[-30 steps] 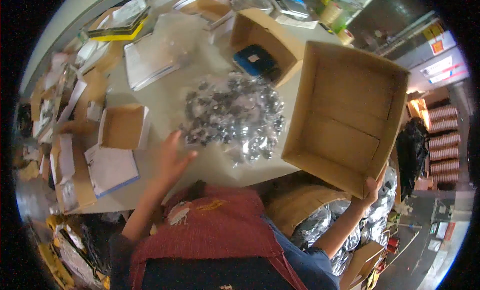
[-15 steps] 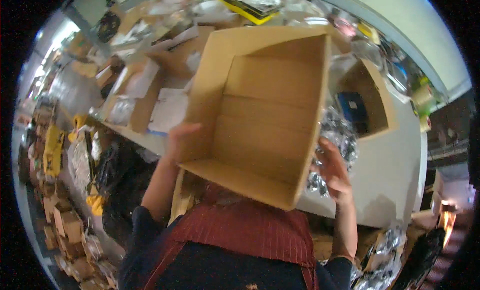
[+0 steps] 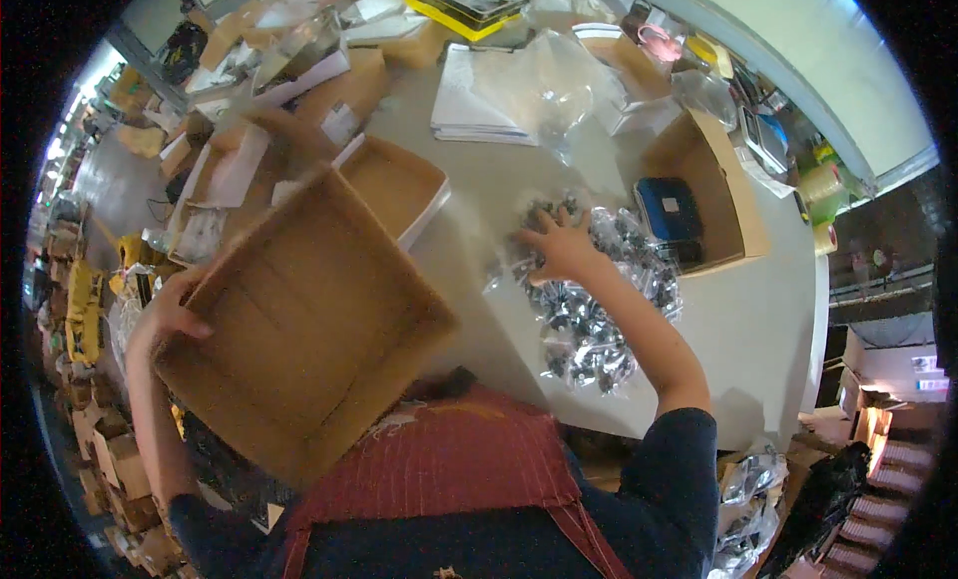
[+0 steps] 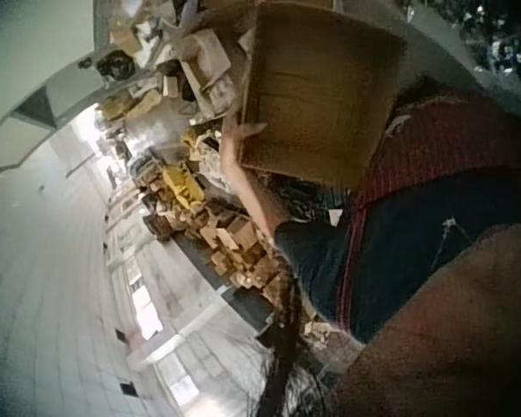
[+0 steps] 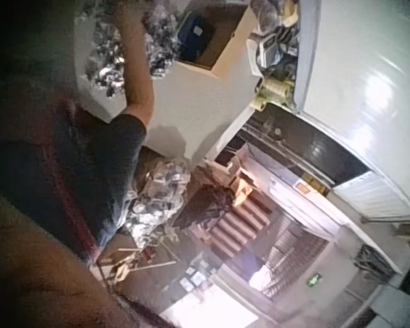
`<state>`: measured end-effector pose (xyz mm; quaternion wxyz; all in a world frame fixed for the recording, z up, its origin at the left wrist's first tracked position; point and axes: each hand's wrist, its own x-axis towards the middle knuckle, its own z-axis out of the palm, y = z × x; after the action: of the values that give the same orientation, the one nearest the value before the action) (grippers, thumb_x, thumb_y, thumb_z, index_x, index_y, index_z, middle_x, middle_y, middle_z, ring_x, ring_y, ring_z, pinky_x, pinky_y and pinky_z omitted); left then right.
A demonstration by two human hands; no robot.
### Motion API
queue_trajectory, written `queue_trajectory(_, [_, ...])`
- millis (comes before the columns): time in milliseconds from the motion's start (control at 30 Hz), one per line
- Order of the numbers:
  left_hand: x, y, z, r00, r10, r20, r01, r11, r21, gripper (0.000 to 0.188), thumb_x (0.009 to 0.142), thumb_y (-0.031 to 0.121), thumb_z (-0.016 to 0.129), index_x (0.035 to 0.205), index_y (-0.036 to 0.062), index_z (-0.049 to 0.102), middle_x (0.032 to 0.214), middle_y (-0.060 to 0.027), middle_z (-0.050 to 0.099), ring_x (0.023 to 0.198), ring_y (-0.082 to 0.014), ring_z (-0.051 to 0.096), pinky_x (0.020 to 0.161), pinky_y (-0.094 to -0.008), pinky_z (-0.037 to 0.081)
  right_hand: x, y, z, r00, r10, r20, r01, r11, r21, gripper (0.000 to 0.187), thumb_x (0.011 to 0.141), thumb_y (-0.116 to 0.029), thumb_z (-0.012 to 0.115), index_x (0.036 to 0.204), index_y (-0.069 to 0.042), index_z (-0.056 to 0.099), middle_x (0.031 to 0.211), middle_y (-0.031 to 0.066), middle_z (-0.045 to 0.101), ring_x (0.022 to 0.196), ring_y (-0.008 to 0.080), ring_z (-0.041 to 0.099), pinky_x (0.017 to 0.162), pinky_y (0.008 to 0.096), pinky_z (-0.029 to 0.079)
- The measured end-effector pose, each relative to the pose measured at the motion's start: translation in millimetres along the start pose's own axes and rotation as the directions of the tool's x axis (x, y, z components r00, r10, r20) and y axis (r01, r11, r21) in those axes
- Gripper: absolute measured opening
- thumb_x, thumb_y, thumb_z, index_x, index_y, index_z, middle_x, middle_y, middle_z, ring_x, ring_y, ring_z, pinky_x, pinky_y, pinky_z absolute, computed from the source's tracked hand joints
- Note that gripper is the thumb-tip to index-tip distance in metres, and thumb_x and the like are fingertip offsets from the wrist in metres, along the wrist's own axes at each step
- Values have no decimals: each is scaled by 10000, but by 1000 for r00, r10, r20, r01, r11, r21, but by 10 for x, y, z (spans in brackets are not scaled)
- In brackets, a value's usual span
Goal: The person picks up small metal parts from a table, places them into a plastic bag, and then places a metal component onto a digital scale.
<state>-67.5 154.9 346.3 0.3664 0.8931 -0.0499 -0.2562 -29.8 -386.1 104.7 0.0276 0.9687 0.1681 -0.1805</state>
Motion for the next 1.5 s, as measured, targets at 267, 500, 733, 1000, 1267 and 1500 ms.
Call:
queue_trajectory(267, [1166, 450, 470, 901, 3, 435, -79, 985, 156, 824, 659, 221, 714, 1450, 79, 531, 1404, -74, 589, 1241, -191, 541, 1086, -291, 382, 75, 282, 403, 880, -6, -475, 91, 984, 156, 613, 613, -433, 835, 1176, -250, 676, 1172, 124, 600, 1176, 400, 548, 925, 589, 467])
queue_trajectory(500, [1456, 751, 623, 896, -51, 442, -93, 950, 298, 828, 660, 220, 769, 1444, 92, 533, 1328, -73, 652, 1172, -175, 580, 1015, -307, 437, -47, 584, 495, 737, 573, -358, 337, 148, 930, 329, 628, -145, 755, 933, -28, 716, 926, 101, 691, 768, 278, 683, 664, 379, 553])
queue_trajectory(733, [1800, 524, 668, 827, -16, 561, -106, 977, 185, 801, 657, 143, 759, 1414, 10, 535, 1451, -104, 549, 1324, -202, 467, 1124, -305, 341, -435, -354, -253, 631, 376, -678, 775, -269, 572, 365, 666, -18, 676, 1029, -23, 710, 1017, 87, 699, 949, 239, 674, 886, 368, 537])
queue_trajectory(1000, [1533, 246, 707, 835, 16, 550, -16, 1000, -5, 820, 628, 62, 718, 1423, 13, 526, 1379, -72, 595, 1261, -186, 503, 1115, -322, 363, 162, -110, -376, 756, 36, -653, 574, 442, 689, 665, 730, -305, 826, 1349, -183, 616, 1446, 144, 530, 1446, 354, 347, 1171, 516, 307])
queue_trajectory(1267, [1434, 248, 719, 865, -63, 497, 28, 997, 77, 789, 679, 73, 668, 1449, 16, 504, 1313, -57, 623, 1139, -164, 566, 1011, -291, 449, 102, -276, 849, 855, -245, -458, 327, 939, 108, 659, 705, -477, 789, 1302, -264, 608, 1508, 114, 434, 1422, 408, 317, 1148, 680, 220])
queue_trajectory(1500, [1475, 486, 711, 868, -71, 491, 40, 997, 73, 821, 670, 139, 715, 1455, 30, 505, 1338, -58, 618, 1187, -173, 544, 1052, -298, 403, 12, -220, 459, 901, 152, -406, 104, 834, 542, 344, 753, -277, 723, 1055, -113, 726, 1106, 136, 682, 974, 269, 641, 861, 404, 508])
